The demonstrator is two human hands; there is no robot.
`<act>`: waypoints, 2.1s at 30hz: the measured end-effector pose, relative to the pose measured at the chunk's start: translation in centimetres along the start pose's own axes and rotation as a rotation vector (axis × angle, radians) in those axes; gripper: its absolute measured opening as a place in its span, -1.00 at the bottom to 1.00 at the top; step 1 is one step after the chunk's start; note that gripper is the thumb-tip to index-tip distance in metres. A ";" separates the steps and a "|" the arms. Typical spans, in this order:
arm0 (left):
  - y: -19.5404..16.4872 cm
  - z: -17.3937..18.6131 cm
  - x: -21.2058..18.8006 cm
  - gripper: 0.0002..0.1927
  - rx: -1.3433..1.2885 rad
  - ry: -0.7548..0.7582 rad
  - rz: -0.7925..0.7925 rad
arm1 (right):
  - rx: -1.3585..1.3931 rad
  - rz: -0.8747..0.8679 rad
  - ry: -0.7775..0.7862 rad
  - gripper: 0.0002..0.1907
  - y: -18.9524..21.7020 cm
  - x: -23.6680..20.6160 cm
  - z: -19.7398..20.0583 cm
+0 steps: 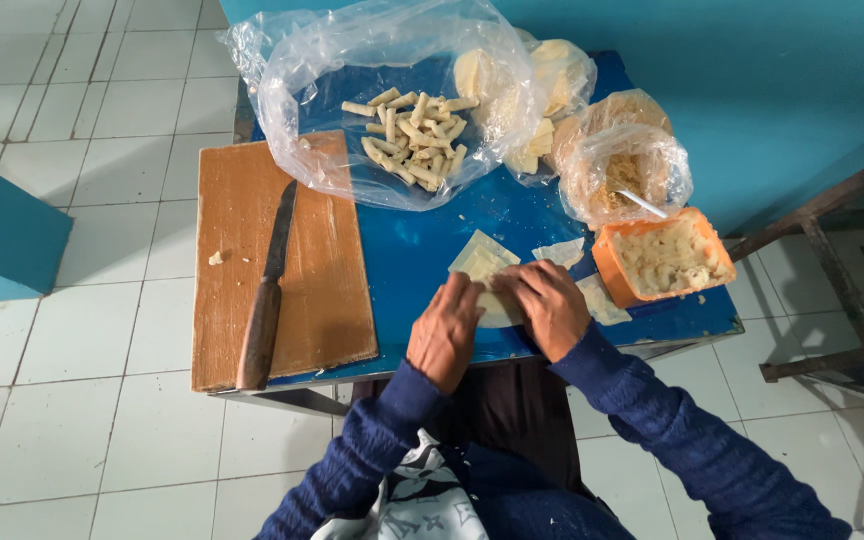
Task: The person sits at a small table and assembles stuffed pastries. They spoon filling from an orange container onto square dough wrappers, fold each wrapper over the filling into a triangular parcel, and set the folded pastries on the table with previously finished ones.
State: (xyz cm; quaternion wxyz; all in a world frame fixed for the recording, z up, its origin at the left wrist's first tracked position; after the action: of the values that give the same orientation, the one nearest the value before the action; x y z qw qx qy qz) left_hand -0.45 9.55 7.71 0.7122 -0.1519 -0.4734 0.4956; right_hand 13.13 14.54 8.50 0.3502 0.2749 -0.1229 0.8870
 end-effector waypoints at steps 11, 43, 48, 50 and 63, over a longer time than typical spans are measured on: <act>-0.5 -1.8 -2.8 -0.52 0.334 0.107 -0.041 | 0.093 0.089 0.133 -0.81 -3.1 1.3 -1.5; 0.5 1.7 -1.1 -0.74 -0.465 -0.206 0.194 | 0.537 -0.087 0.450 -0.80 -0.2 3.4 3.7; 0.6 2.8 -1.0 -0.53 -0.091 -0.255 0.206 | 0.898 -0.312 0.268 -0.65 -4.3 9.6 2.2; 0.5 2.9 -0.9 -0.55 0.023 -0.256 0.171 | 1.145 -0.285 0.085 -0.62 -6.6 12.4 3.0; 1.2 1.2 -0.7 -0.80 0.170 -0.139 0.195 | -0.307 -0.534 0.473 -0.81 -21.4 2.4 2.2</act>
State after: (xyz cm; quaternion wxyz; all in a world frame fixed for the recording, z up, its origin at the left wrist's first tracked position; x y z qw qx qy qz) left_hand -2.14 9.21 7.13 0.6364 -0.1016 -0.4611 0.6100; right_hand 27.34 30.50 12.23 0.6245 0.0293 -0.0943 0.7748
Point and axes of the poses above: each hand's wrist, its own x-axis towards the middle knuckle, its own z-axis out of the back of the hand, y = z × x, the point moved 7 cm from there along x, towards the middle knuckle, and after that the axes turned 10 degrees about -x, right-handed, at the moved point
